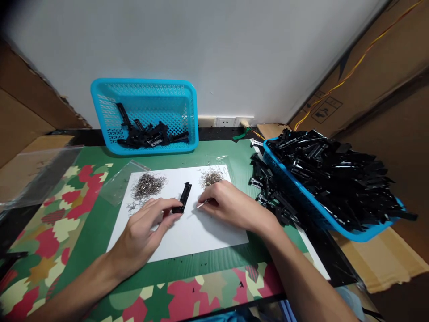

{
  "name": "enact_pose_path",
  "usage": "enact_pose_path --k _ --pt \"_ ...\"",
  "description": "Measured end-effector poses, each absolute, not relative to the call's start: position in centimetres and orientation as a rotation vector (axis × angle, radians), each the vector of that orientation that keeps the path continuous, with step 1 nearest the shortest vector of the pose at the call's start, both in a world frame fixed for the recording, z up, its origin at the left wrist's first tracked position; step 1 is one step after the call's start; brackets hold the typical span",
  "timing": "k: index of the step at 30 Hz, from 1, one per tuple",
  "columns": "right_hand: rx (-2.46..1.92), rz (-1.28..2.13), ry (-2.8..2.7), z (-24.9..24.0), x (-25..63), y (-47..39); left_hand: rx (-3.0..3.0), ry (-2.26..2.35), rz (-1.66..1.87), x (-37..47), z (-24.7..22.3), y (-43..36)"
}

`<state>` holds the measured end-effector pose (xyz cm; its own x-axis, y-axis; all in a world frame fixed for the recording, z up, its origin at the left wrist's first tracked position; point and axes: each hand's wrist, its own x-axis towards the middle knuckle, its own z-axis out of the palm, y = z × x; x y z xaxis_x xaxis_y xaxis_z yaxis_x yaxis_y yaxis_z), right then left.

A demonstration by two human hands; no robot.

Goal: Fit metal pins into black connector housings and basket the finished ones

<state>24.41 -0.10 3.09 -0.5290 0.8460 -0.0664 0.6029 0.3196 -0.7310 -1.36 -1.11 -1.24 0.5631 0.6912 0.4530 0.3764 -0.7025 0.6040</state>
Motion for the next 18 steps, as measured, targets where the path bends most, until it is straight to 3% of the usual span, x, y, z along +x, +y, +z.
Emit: enact_pose_path --k 4,12,15,18 --pt "-1.377 0.963 -1.982 3.6 24.2 -0.1 2.377 0.802 0.972 -1.4 -1.4 -1.1" --pt "-1.062 1.335 -1.641 3.3 24.0 0.0 2.449 0.677 1.065 -1.8 -1.3 -1.1" --pt "-1.1 1.172 -1.517 4.2 25.3 -1.0 2.421 0.696 1.144 -1.9 -1.3 -1.2" --pt "-1.29 0.719 -1.371 5.6 27.8 -3.4 2.379 0.759 1.165 -2.0 -1.6 -1.1"
